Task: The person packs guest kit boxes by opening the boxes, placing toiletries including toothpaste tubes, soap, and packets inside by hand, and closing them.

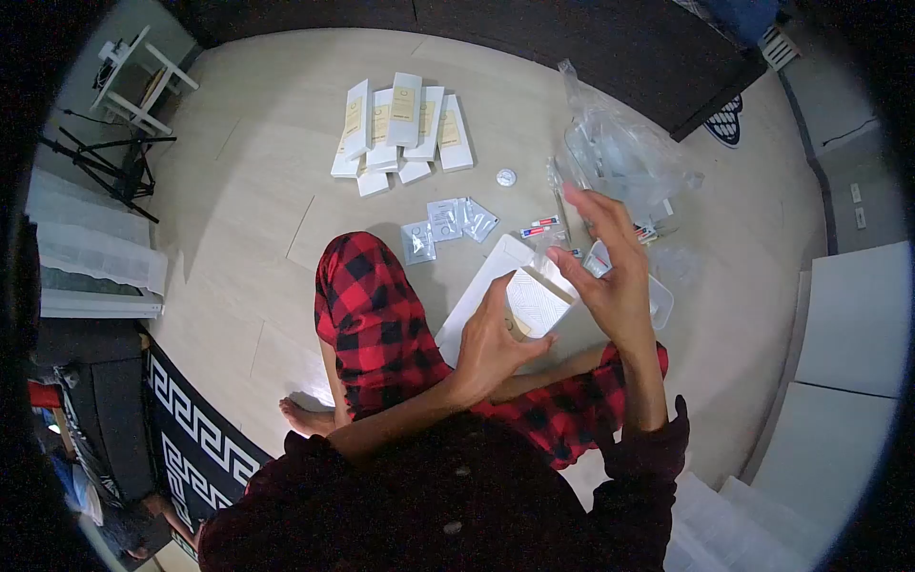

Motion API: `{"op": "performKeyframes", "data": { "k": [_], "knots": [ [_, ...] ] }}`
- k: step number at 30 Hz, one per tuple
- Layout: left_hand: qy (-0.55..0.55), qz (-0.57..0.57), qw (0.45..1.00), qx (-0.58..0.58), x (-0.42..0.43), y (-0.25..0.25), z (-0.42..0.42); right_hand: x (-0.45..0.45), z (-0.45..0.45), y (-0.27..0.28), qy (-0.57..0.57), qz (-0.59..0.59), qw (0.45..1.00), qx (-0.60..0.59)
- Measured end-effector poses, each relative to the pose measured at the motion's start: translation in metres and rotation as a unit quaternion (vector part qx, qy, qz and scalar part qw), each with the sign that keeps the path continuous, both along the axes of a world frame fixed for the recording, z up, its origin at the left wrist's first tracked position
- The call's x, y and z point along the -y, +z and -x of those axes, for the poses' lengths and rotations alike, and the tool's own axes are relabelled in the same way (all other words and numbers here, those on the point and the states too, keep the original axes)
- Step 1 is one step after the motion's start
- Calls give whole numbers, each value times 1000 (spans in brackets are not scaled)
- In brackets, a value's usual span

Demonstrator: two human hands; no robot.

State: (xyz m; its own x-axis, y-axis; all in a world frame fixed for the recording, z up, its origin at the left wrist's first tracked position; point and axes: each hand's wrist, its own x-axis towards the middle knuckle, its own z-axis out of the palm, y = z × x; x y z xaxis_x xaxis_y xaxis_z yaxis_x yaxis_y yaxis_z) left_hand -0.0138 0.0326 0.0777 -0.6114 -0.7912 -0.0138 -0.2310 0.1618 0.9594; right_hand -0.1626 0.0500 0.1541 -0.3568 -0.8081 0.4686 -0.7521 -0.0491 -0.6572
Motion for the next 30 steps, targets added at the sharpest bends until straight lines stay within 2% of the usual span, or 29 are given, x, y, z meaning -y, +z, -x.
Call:
{"op": "performKeyframes", "data": {
  "k": [2, 3, 5, 6, 8, 10, 11, 13, 15, 16, 17, 19, 20, 22, 23, 25, 26, 28, 30],
  "knots": [
    [-8, -7, 1000, 7, -4, -4, 1, -6, 7, -14, 42, -63, 992, 100],
    [-5, -28, 1000, 0, -6, -7, 2, -8, 9, -20, 40, -63, 992, 102],
    [-3, -52, 999, -4, -11, -15, 5, -12, 12, -35, 73, -86, 993, -30],
    [3, -77, 997, -1, -14, -22, 6, -14, 12, -44, 72, -88, 993, -28],
    [6, -105, 994, 5, -22, -34, 5, -21, 9, -66, 96, -186, 967, 147],
    [22, -191, 981, 18, -29, -44, 4, -28, 3, -82, 104, -220, 956, 163],
    [20, -194, 981, 22, -34, -49, 1, -33, -1, -89, 115, -252, 944, 178],
    [29, -243, 965, 94, -41, -58, -3, -44, -6, -108, 104, -299, 922, 224],
    [34, -242, 968, 55, -47, -67, -6, -54, -10, -128, 147, -228, 951, 150],
    [41, -240, 970, 13, -50, -72, -8, -59, -13, -128, 125, -261, 929, 231],
    [41, -242, 969, 17, -50, -78, -9, -62, -12, -130, 124, -263, 927, 235],
    [0, -84, 994, -65, -46, -85, -10, -68, -7, -132, 111, -249, 923, 270],
    [-4, -86, 994, -64, -43, -89, -11, -71, -12, -134, 107, -249, 923, 272],
    [-25, -170, 978, -121, -38, -92, -13, -73, -34, -132, -61, -78, 935, 342],
    [-25, -172, 977, -120, -39, -92, -13, -75, -42, -134, -62, -79, 934, 342],
    [4, -248, 955, -159, -38, -90, -14, -79, -55, -147, -126, -24, 866, 484],
    [4, -250, 956, -157, -36, -89, -16, -82, -55, -158, -105, -17, 882, 458],
    [-30, -194, 980, -29, -27, -79, -18, -79, -59, -158, -119, -16, 873, 472],
    [-21, -154, 986, -59, -21, -86, -16, -80, -59, -160, -132, -13, 866, 482]
  ]
}}
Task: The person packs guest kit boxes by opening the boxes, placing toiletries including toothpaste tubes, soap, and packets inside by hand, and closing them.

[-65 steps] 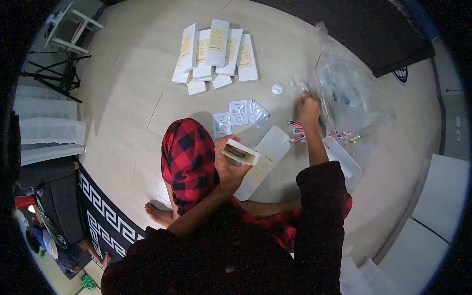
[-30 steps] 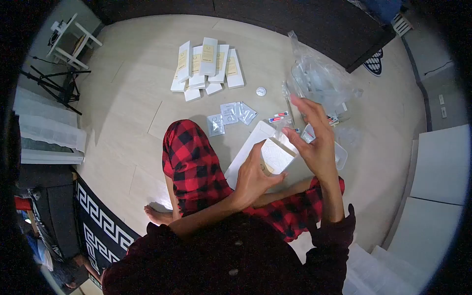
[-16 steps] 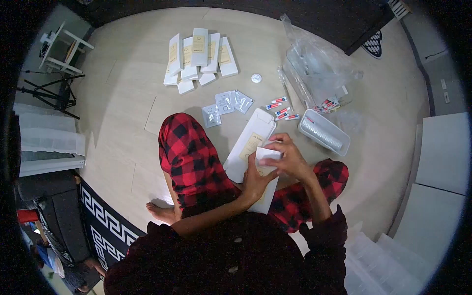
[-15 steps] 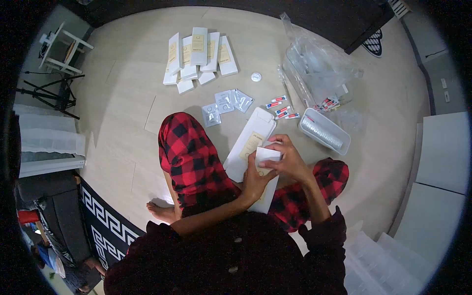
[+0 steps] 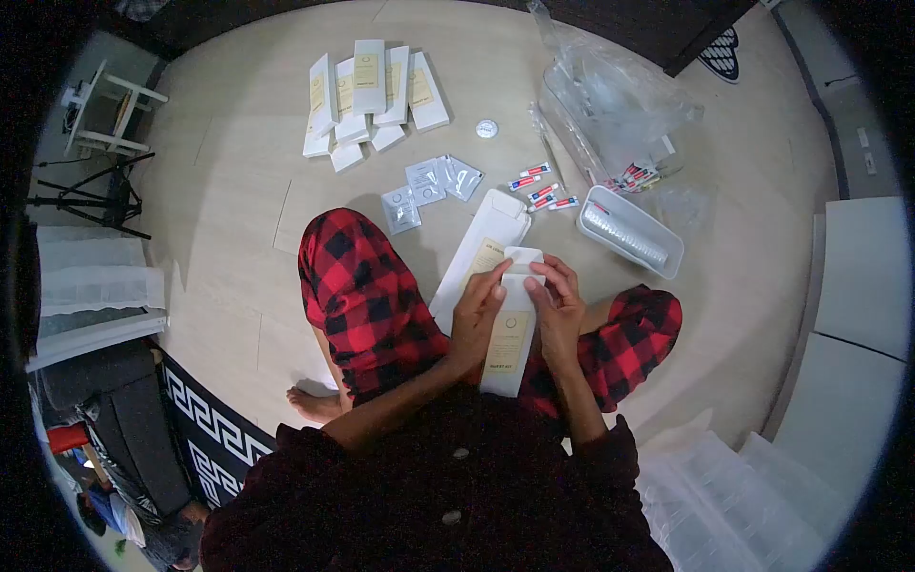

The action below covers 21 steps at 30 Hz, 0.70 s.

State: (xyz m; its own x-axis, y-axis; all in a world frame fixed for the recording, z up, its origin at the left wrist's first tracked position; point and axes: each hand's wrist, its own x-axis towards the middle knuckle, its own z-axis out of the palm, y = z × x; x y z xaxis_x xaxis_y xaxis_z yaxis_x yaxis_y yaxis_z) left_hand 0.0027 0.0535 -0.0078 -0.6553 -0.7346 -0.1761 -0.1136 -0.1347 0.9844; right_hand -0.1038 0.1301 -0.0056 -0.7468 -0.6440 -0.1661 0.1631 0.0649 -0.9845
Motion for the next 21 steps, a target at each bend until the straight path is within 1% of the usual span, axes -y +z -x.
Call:
{"op": "performKeyframes", "data": {
  "k": [1, 2, 4, 5, 7, 8, 10, 12, 14, 15, 16, 17, 19, 21],
  "knots": [
    [20, 40, 998, -32, 5, -4, 2, -3, 2, -6, -11, -8, 1000, 24],
    [21, 41, 998, -32, 10, -8, 4, -5, 5, -11, -21, -17, 998, 49],
    [4, 45, 999, 14, 25, -14, 9, -8, 9, -16, -13, -3, 998, 56],
    [5, 43, 999, 15, 33, -18, 11, -11, 11, -17, -10, 9, 998, 63],
    [-109, 0, 994, 28, 48, -24, 12, -17, 14, -14, -2, 18, 998, 65],
    [-109, 0, 994, 29, 50, -25, 11, -18, 16, -12, 6, 31, 997, 64],
    [-156, -139, 978, 3, 52, -19, 13, -17, 19, -1, 10, 39, 995, 86],
    [-152, -122, 981, -17, 48, -14, 14, -18, 24, 6, 14, 45, 993, 109],
    [-146, -107, 983, -35, 44, -13, 11, -25, 34, 8, 128, -63, 990, 12],
    [-126, -109, 983, -74, 43, -13, 9, -28, 38, 10, 128, -65, 990, 13],
    [-104, -111, 982, -112, 43, -14, 8, -30, 42, 11, 111, -39, 983, 142],
    [-101, -111, 983, -110, 42, -14, 6, -32, 45, 11, 92, -13, 959, 269],
    [-101, -160, 975, -115, 41, -8, 6, -35, 52, 2, 109, -22, 952, 285],
    [-116, -171, 973, -99, 44, -3, 5, -34, 55, 2, 119, -28, 947, 298]
  ]
}}
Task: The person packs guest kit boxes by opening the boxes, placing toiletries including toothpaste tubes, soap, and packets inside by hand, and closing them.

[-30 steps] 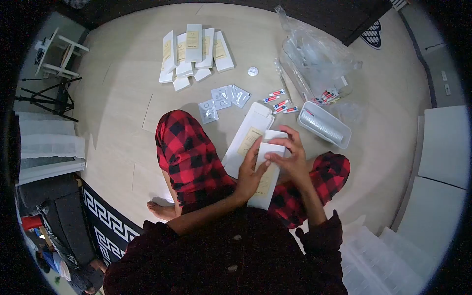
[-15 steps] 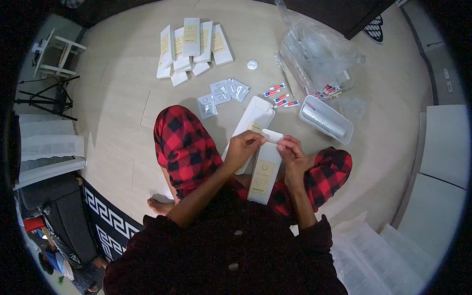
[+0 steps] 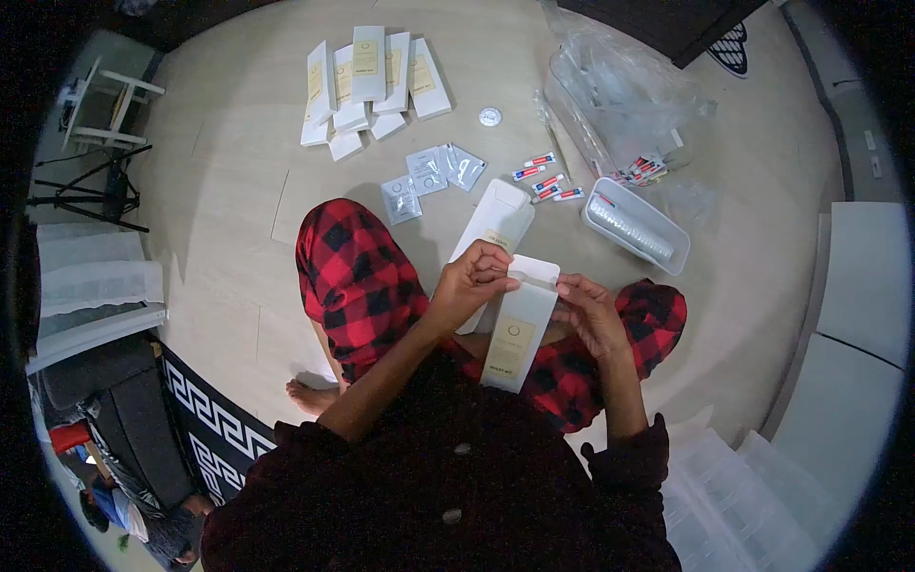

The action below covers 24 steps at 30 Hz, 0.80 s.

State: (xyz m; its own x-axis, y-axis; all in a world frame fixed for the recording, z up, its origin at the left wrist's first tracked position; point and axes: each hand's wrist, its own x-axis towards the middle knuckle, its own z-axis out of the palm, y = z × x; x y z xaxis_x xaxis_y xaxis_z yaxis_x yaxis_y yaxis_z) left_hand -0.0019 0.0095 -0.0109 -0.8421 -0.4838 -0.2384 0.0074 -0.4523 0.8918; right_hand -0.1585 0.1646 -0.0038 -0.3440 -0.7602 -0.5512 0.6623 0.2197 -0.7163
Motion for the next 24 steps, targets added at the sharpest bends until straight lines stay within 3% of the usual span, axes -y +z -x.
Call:
{"op": "performKeyframes", "data": {
  "k": [3, 8, 9, 10, 11, 13, 14, 16, 17, 18, 19, 20, 22, 23, 24],
  "knots": [
    [-15, -31, 999, 10, 2, 5, 1, 11, 0, 10, 11, -10, 994, 108],
    [-45, -13, 998, 28, 2, 3, 2, 7, 7, -9, 43, -89, 995, -6],
    [-69, 80, 994, 18, 3, 1, 1, 9, 4, -5, 42, -89, 995, -7],
    [-91, 171, 981, 9, 4, -1, 1, 9, -2, 0, 39, -66, 990, -121],
    [-90, 171, 981, 10, 4, -3, 0, 10, -8, 6, 38, -42, 971, -232],
    [-82, 281, 956, -7, 2, -8, -2, 9, -17, 16, 25, -7, 976, -218],
    [-82, 279, 957, -6, -1, -9, -3, 9, -19, 19, 9, 27, 979, -204],
    [-43, 151, 988, -10, -12, -15, -5, 5, -15, 14, 38, 12, 963, -266],
    [-45, 150, 988, -10, -22, -16, -3, 3, -13, 13, 67, -3, 943, -327],
    [4, -30, 999, -16, -34, -16, -1, 3, -13, 14, 65, -5, 943, -326],
    [54, -208, 976, -21, -41, -16, 0, 6, -11, 16, 82, 1, 950, -301],
    [54, -207, 977, -21, -41, -18, -3, 10, -8, 18, 100, 8, 956, -275],
    [-207, -163, 963, 55, -41, -17, -9, 16, 4, 28, 142, -6, 960, -242],
    [-203, -163, 964, 55, -44, -18, -9, 19, 8, 34, 185, -19, 961, -206],
    [-231, -237, 944, 8, -46, -20, -8, 24, 8, 41, 188, -17, 961, -204]
  ]
}}
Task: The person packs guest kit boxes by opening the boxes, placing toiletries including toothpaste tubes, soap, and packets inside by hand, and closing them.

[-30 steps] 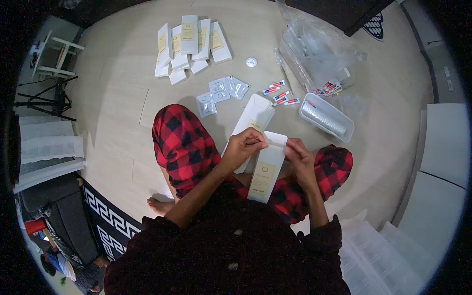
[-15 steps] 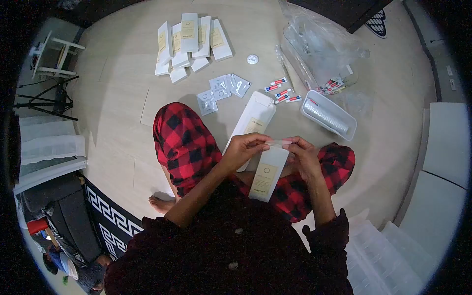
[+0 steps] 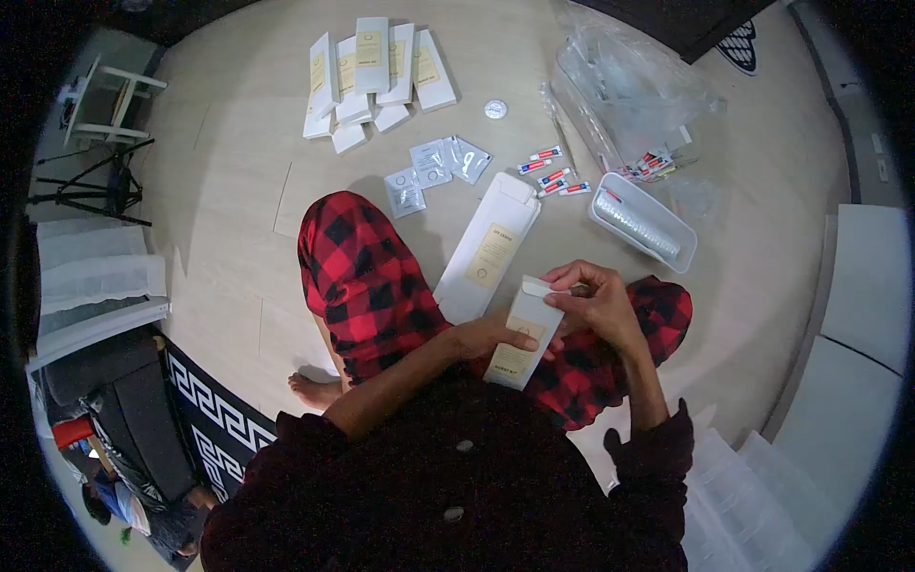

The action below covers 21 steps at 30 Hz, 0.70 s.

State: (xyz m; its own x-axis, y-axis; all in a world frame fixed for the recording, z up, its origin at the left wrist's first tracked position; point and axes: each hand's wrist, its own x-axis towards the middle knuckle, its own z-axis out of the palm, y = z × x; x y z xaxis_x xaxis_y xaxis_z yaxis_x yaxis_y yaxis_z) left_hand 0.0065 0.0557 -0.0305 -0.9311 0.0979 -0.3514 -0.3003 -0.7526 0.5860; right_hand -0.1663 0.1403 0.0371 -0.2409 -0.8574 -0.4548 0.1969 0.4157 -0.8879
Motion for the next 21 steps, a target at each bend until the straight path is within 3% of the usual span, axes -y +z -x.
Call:
{"op": "performKeyframes", "data": {
  "k": [1, 2, 3, 5, 8, 13, 21],
  "knots": [
    [-19, -85, 996, -36, 0, -2, 1, 6, 0, 8, 18, -15, 1000, 3],
    [-19, -83, 996, -36, 1, -4, 3, 11, 0, 14, 33, -32, 999, 4],
    [-24, -61, 998, 19, 4, -1, 6, 14, 0, 18, 33, -33, 999, 5],
    [-32, -38, 996, 73, 7, 6, 12, 20, -1, 24, 55, 30, 992, -109],
    [36, -13, 999, 29, 11, 17, 19, 27, -2, 32, 16, 87, 987, -135],
    [88, 63, 993, -38, 25, 38, 23, 42, 4, 57, -19, 41, 993, -107],
    [101, 98, 989, -52, 46, 53, 26, 69, 5, 70, -23, 81, 988, -130]
  ]
}}
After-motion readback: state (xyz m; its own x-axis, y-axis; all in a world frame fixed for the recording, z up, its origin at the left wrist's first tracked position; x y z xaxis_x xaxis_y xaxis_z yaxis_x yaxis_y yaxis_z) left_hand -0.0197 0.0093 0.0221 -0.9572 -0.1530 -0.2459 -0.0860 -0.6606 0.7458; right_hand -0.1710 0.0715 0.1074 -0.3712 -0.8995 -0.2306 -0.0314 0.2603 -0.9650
